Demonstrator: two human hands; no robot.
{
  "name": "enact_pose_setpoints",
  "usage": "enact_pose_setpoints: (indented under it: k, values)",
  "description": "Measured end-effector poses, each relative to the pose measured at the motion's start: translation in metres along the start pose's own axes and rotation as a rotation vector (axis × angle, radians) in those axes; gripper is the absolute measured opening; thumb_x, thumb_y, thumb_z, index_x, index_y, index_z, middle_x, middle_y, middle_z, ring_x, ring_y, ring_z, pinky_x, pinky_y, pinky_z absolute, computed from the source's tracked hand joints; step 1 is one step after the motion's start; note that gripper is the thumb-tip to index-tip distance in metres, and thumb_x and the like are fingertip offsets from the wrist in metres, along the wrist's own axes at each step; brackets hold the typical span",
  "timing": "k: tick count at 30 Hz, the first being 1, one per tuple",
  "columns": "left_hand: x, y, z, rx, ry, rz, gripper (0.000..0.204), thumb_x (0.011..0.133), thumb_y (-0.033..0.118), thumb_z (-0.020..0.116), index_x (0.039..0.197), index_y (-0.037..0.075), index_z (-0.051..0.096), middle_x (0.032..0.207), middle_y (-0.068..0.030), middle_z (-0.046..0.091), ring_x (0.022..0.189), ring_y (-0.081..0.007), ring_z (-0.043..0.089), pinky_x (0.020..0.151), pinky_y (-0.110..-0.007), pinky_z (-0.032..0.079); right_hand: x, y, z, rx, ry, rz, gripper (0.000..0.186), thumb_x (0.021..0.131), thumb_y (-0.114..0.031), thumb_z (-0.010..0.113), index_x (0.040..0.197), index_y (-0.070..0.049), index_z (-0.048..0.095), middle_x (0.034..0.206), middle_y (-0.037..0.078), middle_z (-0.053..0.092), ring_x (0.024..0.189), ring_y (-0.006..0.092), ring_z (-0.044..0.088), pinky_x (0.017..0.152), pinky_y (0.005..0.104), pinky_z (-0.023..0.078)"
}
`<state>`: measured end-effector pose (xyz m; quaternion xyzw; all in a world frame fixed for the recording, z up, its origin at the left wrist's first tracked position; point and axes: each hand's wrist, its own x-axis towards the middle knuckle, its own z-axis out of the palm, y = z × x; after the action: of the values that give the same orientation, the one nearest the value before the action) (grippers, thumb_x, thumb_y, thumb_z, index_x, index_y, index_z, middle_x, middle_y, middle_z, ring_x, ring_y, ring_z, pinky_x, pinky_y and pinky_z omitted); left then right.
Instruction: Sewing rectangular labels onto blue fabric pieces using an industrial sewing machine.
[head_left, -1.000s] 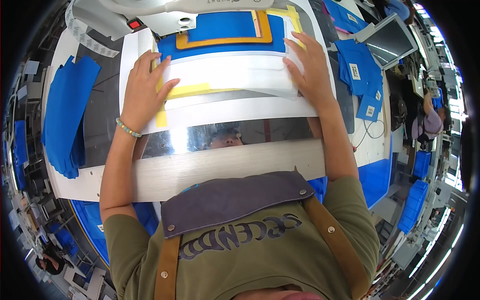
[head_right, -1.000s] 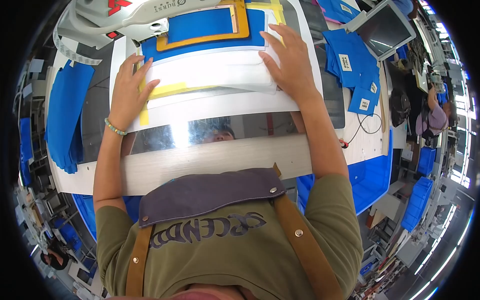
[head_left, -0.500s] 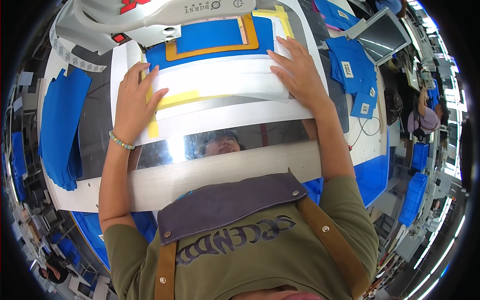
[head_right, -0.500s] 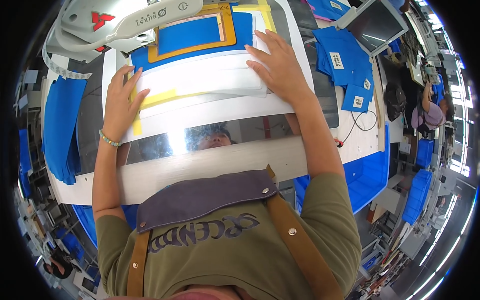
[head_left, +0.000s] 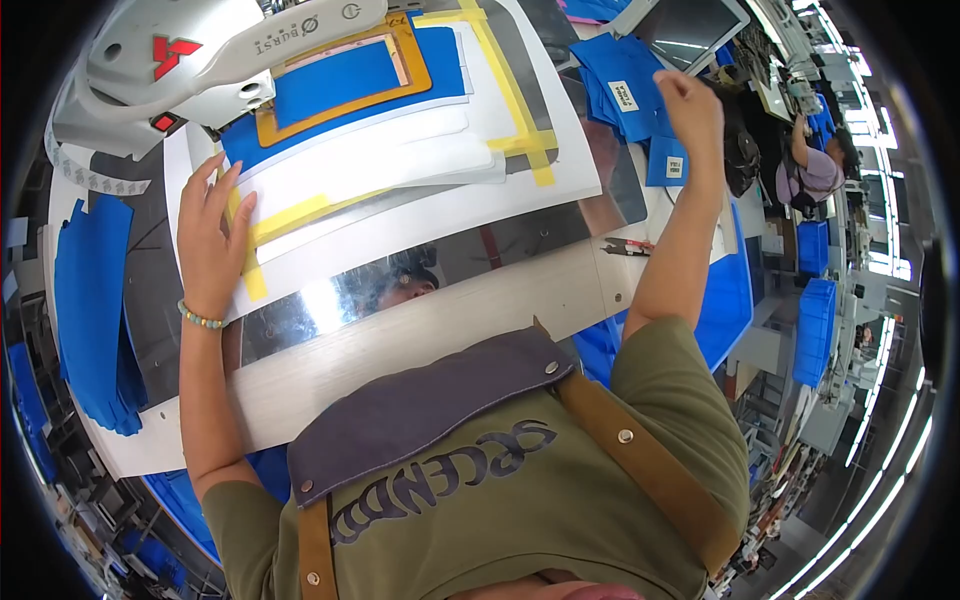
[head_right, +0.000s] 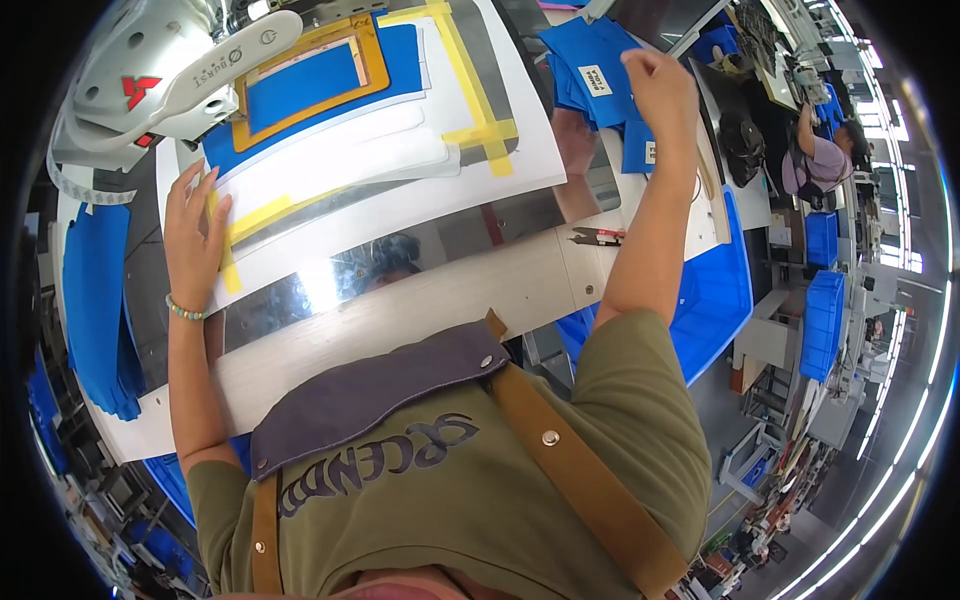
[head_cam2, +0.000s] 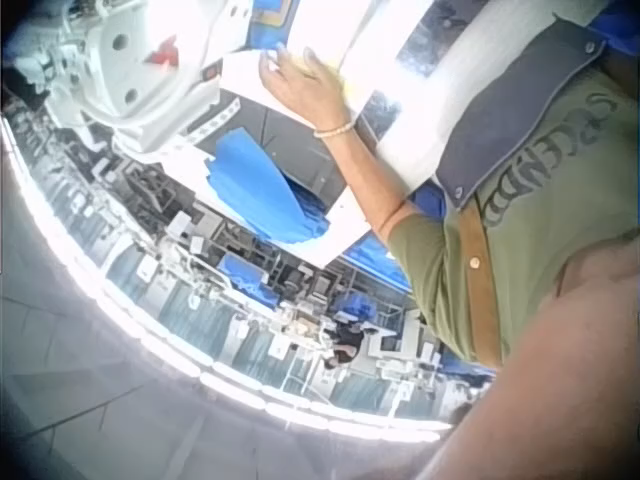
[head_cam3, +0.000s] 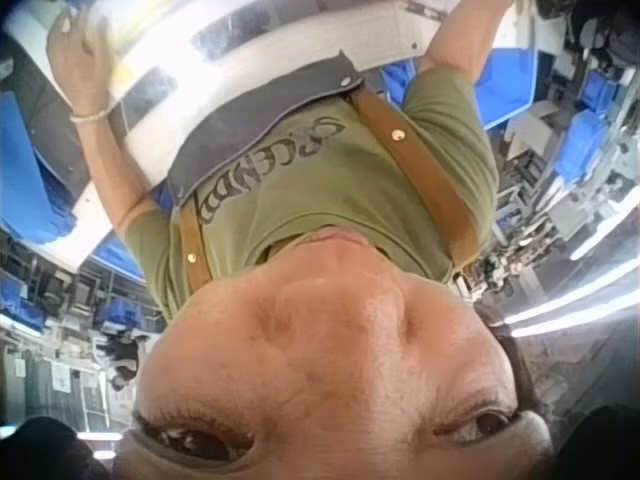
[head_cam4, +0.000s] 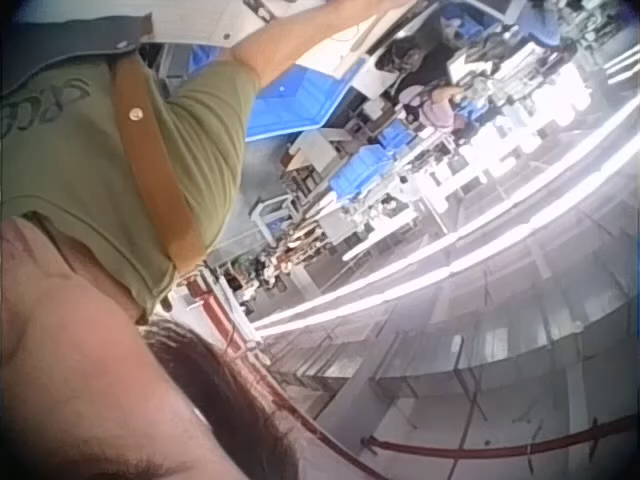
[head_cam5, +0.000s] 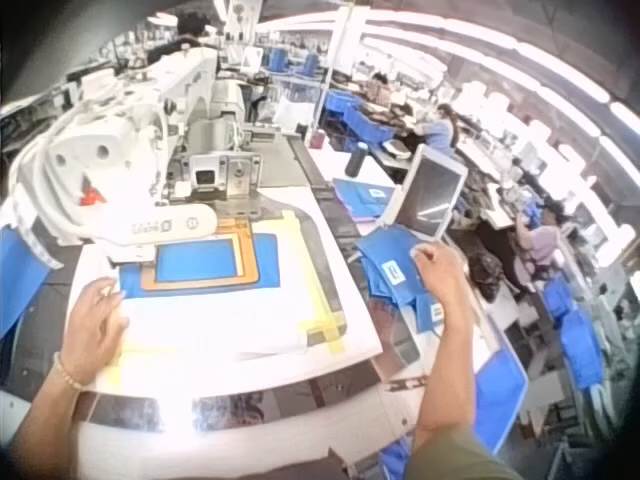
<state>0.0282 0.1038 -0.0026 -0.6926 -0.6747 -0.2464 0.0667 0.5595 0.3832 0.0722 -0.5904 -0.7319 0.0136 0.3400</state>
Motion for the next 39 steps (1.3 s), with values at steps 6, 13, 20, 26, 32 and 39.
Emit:
enact_pose_setpoints:
  k: [6, 13, 20, 26, 32, 39]
  values:
    - [0.001, -0.013, -0.01, -0.173, 0.136, -0.118, 0.033, 0.099, 0.015, 0.073, 0.13, 0.006, 0.073, 0.145, -0.0132, 0.064, 0.131, -0.0302, 0.064, 0.109, -0.038, 0.05, -0.015, 0.095, 0.078, -0.188, -0.106, -0.143, 0.029, 0.094, -0.031, 0.077, 0.097, -0.002, 0.075, 0.097, 0.017, 0.076, 0.092, 0.0354, 0.073, 0.083, 0.0426, 0.056]
    - [0.007, -0.049, -0.058, -0.334, 0.224, -0.313, 0.028, 0.098, 0.021, 0.074, 0.12, 0.004, 0.076, 0.119, -0.0087, 0.073, 0.104, -0.0265, 0.071, 0.093, -0.031, 0.054, 0.03, 0.018, 0.059, 0.247, -0.208, -0.178, 0.018, 0.1, -0.023, 0.071, 0.103, -0.004, 0.071, 0.089, 0.005, 0.068, 0.085, 0.0141, 0.063, 0.077, 0.032, 0.05]
    - [0.04, -0.07, -0.027, -0.369, -0.084, -0.273, 0.033, 0.106, 0.02, 0.064, 0.132, 0.001, 0.07, 0.143, -0.0143, 0.065, 0.125, -0.0279, 0.066, 0.105, -0.038, 0.053, 0.021, -0.181, 0.137, 0.299, -0.494, -0.629, 0.027, 0.101, -0.023, 0.07, 0.124, -0.01, 0.075, 0.105, 0.01, 0.075, 0.096, 0.0215, 0.071, 0.088, 0.0329, 0.055]
    - [0.06, -0.059, 0.02, 0.021, -0.193, 0.135, 0.041, 0.107, 0.026, 0.056, 0.138, 0.002, 0.068, 0.152, -0.0201, 0.055, 0.147, -0.0455, 0.04, 0.119, -0.05, 0.037, -0.014, -0.282, 0.168, -0.018, -0.679, -0.604, 0.032, 0.1, -0.029, 0.07, 0.129, -0.017, 0.075, 0.122, 0.013, 0.077, 0.109, 0.03, 0.074, 0.099, 0.0421, 0.056]
    - [0.08, -0.047, 0.038, -0.174, -0.308, 0.037, 0.043, 0.11, 0.038, 0.051, 0.143, 0.016, 0.069, 0.152, -0.0211, 0.055, 0.141, -0.0441, 0.042, 0.123, -0.049, 0.033, -0.026, -0.284, 0.192, -0.002, -0.518, -0.876, 0.024, 0.096, -0.015, 0.071, 0.118, -0.013, 0.081, 0.118, 0.012, 0.078, 0.111, 0.0305, 0.073, 0.096, 0.0423, 0.059]
    - [0.077, -0.058, 0.054, -0.302, -0.319, -0.064, 0.039, 0.109, 0.037, 0.055, 0.138, 0.016, 0.072, 0.147, -0.022, 0.06, 0.136, -0.0401, 0.049, 0.121, -0.045, 0.038, -0.064, -0.249, 0.214, 0.428, -0.512, -0.954, 0.037, 0.097, 0.001, 0.06, 0.125, -0.015, 0.079, 0.143, 0.01, 0.065, 0.135, 0.0297, 0.057, 0.114, 0.0445, 0.045]
